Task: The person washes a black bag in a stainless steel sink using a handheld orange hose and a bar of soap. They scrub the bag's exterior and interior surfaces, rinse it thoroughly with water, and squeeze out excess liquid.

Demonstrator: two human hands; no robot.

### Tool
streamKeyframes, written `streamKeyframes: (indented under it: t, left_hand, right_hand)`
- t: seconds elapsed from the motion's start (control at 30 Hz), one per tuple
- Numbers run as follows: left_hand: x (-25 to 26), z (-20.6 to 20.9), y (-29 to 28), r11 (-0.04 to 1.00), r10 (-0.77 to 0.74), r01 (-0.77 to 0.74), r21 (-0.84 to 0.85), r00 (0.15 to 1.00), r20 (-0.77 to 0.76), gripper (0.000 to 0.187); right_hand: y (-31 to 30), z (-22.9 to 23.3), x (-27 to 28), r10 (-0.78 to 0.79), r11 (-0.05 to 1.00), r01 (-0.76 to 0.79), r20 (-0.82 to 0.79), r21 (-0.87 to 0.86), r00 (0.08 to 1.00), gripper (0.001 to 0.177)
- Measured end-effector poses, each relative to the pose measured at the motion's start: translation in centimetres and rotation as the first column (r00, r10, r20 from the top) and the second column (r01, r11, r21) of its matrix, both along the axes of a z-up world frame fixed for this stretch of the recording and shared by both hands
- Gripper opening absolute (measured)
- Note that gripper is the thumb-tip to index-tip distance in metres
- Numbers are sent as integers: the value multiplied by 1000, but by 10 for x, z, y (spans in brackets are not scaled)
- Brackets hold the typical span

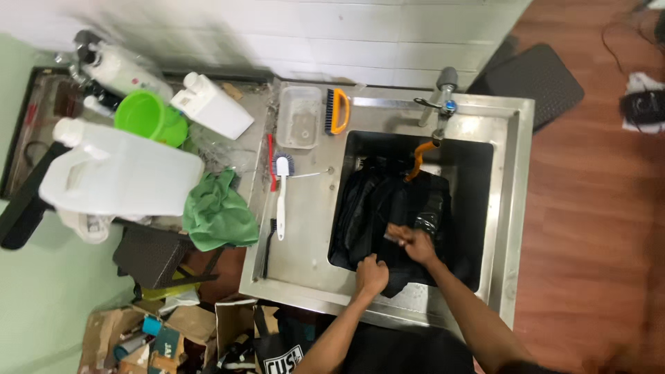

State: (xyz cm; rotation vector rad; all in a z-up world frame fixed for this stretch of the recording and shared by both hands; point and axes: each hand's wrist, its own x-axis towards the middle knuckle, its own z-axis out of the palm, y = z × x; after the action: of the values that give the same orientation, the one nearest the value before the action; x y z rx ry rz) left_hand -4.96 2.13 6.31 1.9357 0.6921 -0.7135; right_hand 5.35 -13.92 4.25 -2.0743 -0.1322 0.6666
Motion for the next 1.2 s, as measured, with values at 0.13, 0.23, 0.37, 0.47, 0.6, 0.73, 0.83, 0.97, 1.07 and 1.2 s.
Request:
streamKeyframes:
  t: [0.13, 0.23, 0.37, 0.47, 0.6, 0.73, 0.83, 0.97, 1.07, 1.2]
  left_hand:
    - [-6, 7, 5, 994, -88, 87, 65, 996, 15, 54]
    - [2, 19, -3, 999, -51, 51, 19, 997, 49, 52]
    - [-10, 24, -6, 996, 70, -74, 47, 994, 81, 27]
    - [-16, 7, -10, 990, 82, -97, 101, 986, 148, 14]
    - [-25, 5, -13, 987, 136, -139, 86, 990, 42, 49]
    - [-41, -49, -5, 967, 77, -116, 228, 982, 173, 57]
    - [-15, -7, -10, 985, 142, -156, 81, 977, 158, 26]
    - [-4, -7, -8, 974, 102, -125, 190, 987, 126, 22]
    - [35, -3, -3, 975, 21, -45, 215, 994, 111, 23]
    - [141, 65, -13, 979, -152, 83, 184, 904, 400, 52]
  right_hand:
    - [-4, -140, -1, -24, 1000, 23, 80, 14, 996, 27]
    - [-6, -137, -21, 92, 950, -119, 104, 288, 990, 32]
    - [3, -85, 5, 137, 885, -259, 316, 386, 939, 40]
    - [5, -192, 36, 69, 989, -109, 337, 101, 939, 44]
    - [4, -265, 76, -132, 988, 154, 425, -17, 896, 36]
    - [2, -178, 34, -114, 993, 100, 269, 65, 956, 40]
    - [-13, -112, -6, 70, 767, -240, 295, 596, 953, 37]
    - [-45, -64, -46, 126, 878, -22, -187, 478, 974, 49]
    - [-53, -58, -46, -68, 834, 260, -377, 486, 924, 49]
    - [-57, -49, -34, -629, 434, 828, -539, 355, 560, 54]
